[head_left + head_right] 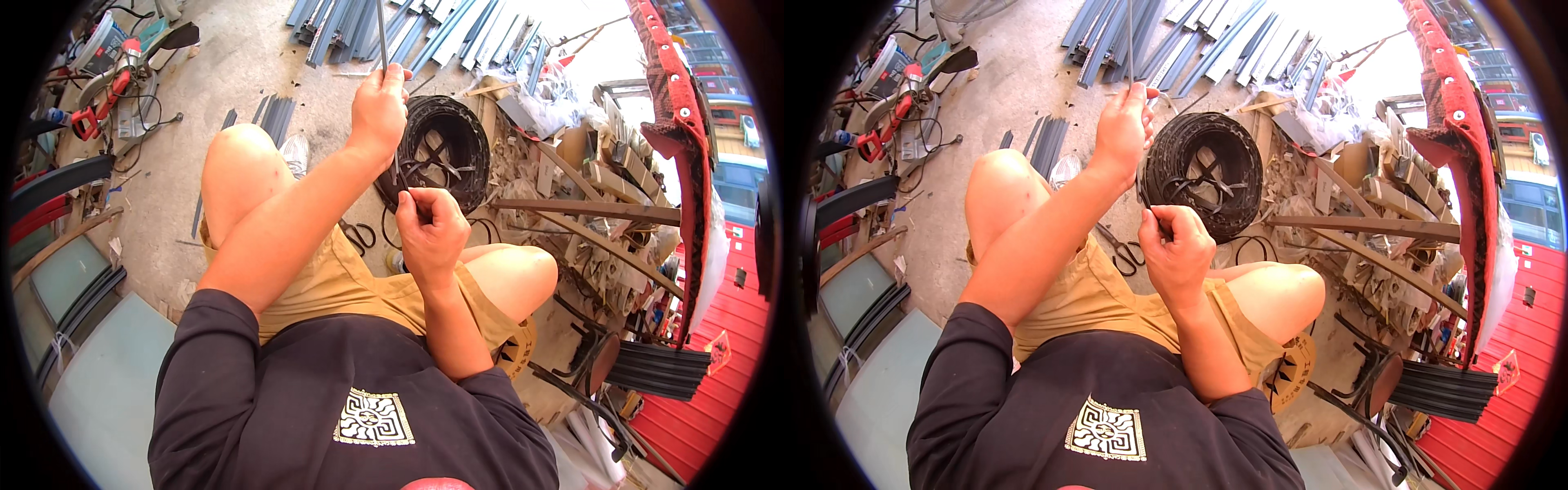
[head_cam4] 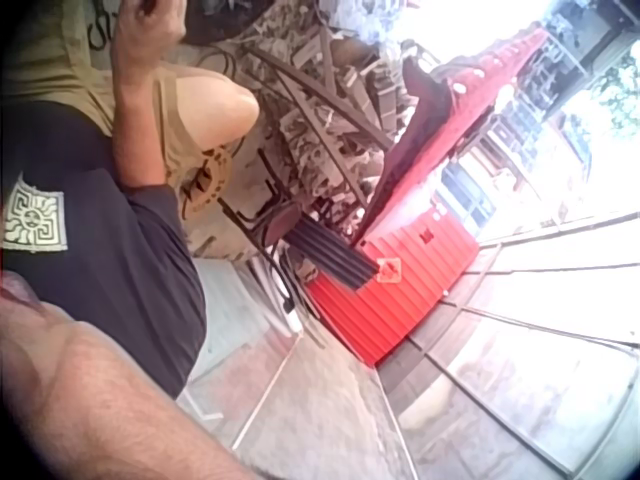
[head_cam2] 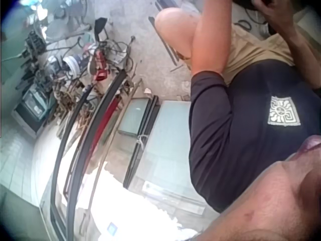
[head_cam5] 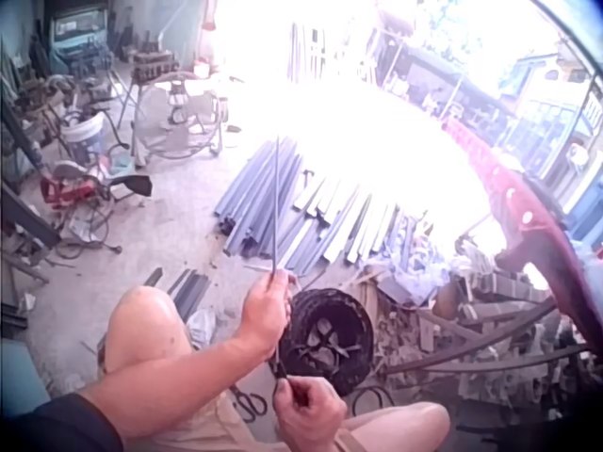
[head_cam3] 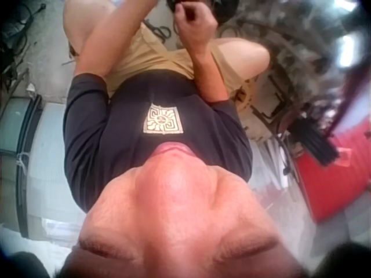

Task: The person uses shears to cut a length of black rubber seal from a large coil and then begins to fit the end of the seal onto a long metal frame strip by hand.

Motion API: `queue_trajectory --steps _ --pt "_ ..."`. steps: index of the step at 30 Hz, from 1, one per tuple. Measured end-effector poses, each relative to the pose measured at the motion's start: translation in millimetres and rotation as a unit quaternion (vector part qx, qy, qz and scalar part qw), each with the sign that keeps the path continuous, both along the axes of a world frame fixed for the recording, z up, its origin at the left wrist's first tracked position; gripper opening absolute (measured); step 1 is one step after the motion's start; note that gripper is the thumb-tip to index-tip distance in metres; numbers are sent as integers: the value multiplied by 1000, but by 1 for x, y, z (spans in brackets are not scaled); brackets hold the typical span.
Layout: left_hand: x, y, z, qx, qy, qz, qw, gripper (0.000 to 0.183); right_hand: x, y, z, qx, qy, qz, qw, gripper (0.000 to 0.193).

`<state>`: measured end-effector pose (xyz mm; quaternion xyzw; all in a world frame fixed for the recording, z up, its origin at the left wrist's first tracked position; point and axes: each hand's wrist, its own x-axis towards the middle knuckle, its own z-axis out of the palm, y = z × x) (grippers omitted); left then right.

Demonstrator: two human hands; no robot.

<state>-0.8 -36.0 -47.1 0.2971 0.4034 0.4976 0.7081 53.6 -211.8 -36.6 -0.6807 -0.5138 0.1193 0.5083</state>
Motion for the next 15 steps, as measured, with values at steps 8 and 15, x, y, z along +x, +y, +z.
queue_trajectory --steps 8,15 --pt "-2 -1 12 -15 -44 3 999 35 3 2 -1 -1 18 3 1000 12" --pt "-3 1 17 -25 -47 2 999 34 4 6 4 -31 114 4 993 9"
